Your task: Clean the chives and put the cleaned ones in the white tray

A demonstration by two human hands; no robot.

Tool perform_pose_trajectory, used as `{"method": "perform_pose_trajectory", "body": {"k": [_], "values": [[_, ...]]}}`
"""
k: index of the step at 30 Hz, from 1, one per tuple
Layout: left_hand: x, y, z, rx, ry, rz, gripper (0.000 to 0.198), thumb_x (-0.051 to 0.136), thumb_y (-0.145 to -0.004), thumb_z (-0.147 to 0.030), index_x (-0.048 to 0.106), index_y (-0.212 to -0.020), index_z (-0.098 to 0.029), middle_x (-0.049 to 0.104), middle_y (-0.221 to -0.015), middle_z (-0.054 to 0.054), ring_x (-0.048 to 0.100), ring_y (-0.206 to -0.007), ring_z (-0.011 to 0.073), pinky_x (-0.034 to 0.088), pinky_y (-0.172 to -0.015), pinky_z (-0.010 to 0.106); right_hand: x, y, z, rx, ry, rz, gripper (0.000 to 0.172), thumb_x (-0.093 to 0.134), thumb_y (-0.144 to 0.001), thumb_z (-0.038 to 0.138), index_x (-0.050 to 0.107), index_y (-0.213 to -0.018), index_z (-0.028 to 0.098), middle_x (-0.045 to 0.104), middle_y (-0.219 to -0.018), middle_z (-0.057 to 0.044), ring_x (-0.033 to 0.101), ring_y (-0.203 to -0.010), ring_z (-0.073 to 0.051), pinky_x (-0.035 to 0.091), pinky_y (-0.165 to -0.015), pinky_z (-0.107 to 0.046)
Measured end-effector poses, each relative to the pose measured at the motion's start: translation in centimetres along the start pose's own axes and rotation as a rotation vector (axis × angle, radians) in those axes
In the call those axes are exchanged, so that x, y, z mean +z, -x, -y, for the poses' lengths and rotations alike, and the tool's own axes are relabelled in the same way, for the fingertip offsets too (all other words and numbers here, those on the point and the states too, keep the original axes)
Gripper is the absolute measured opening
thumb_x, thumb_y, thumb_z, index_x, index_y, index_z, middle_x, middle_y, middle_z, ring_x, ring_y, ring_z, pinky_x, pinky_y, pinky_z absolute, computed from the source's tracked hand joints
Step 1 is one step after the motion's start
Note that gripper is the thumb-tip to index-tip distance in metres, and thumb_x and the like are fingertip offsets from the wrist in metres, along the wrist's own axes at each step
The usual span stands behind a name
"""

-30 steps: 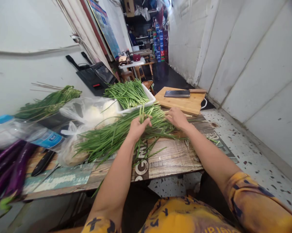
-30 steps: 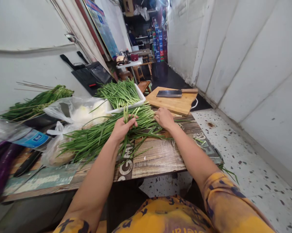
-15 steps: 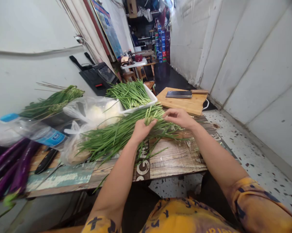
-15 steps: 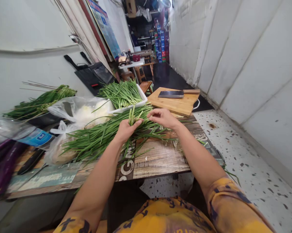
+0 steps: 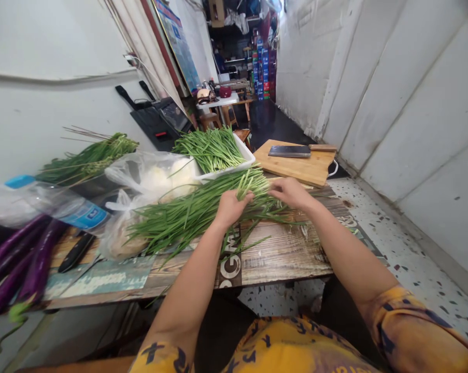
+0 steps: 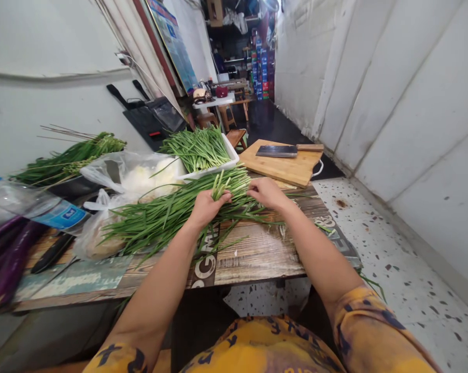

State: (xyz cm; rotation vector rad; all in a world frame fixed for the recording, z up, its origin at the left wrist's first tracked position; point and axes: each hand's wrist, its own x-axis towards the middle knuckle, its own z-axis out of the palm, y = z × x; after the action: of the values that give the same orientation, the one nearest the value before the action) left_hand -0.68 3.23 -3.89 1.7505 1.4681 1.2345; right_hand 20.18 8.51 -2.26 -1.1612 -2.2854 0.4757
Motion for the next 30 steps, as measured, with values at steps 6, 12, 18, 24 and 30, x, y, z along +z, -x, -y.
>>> {"method": "perform_pose_trajectory", "body": {"k": [6,12,18,24,30], "values": [[-0.2,0.0,0.3,-0.056,-0.030,-0.063,0.024,0.068,-0.073,-0.037,0.071,-0.062,-0.015,0.073,-0.072,0.005,0.067,-0.073,0.0207,0.046,-0.072,0.029,-0.8,0.4,-0.5,0.001,0.265,-0.149,0.041,0.071,-0.077,0.036,0.068,-0.112,0.014,0.061,-0.122,-0.017,0.057,-0.108,-0.029,0.045,-0.086,-0.036],[-0.3,0.0,0.3,-0.063,-0.049,-0.008,0.020,0.070,-0.071,-0.035,0.074,-0.068,-0.015,0.075,-0.074,0.006,0.068,-0.076,0.0225,0.048,-0.075,0.031,1.8,-0.1,0.9,-0.292,0.019,-0.066,0.026,0.053,-0.090,0.031,0.070,-0.077,0.016,0.066,-0.081,-0.009,0.058,-0.083,-0.020,0.043,-0.078,-0.032],[0.1,0.1,0.3,-0.026,0.008,-0.025,0.022,0.074,-0.067,-0.031,0.077,-0.083,-0.016,0.077,-0.086,0.006,0.070,-0.083,0.0233,0.050,-0.083,0.034,3.0,-0.5,-0.3,0.141,-0.540,-0.059,0.040,0.047,-0.084,0.048,0.057,-0.061,0.017,0.054,-0.053,0.001,0.046,-0.050,-0.011,0.035,-0.052,-0.024],[-0.4,-0.1,0.1,-0.003,0.116,-0.187,0.026,0.068,-0.076,-0.038,0.074,-0.084,-0.014,0.076,-0.087,0.007,0.069,-0.088,0.0212,0.050,-0.087,0.032,2.4,-0.9,-2.6,0.363,0.134,-0.288,0.041,0.061,-0.078,0.051,0.063,-0.059,0.015,0.059,-0.060,-0.005,0.054,-0.065,-0.017,0.036,-0.060,-0.026],[-1.1,0.2,-0.9,0.148,0.063,-0.153,0.037,0.056,-0.086,-0.047,0.072,-0.084,-0.015,0.075,-0.086,0.008,0.067,-0.092,0.0197,0.047,-0.093,0.031,4.5,-1.2,-2.7,0.021,0.362,-0.075,0.016,0.063,-0.084,0.029,0.073,-0.090,0.017,0.067,-0.105,-0.013,0.052,-0.103,-0.027,0.039,-0.089,-0.037]]}}
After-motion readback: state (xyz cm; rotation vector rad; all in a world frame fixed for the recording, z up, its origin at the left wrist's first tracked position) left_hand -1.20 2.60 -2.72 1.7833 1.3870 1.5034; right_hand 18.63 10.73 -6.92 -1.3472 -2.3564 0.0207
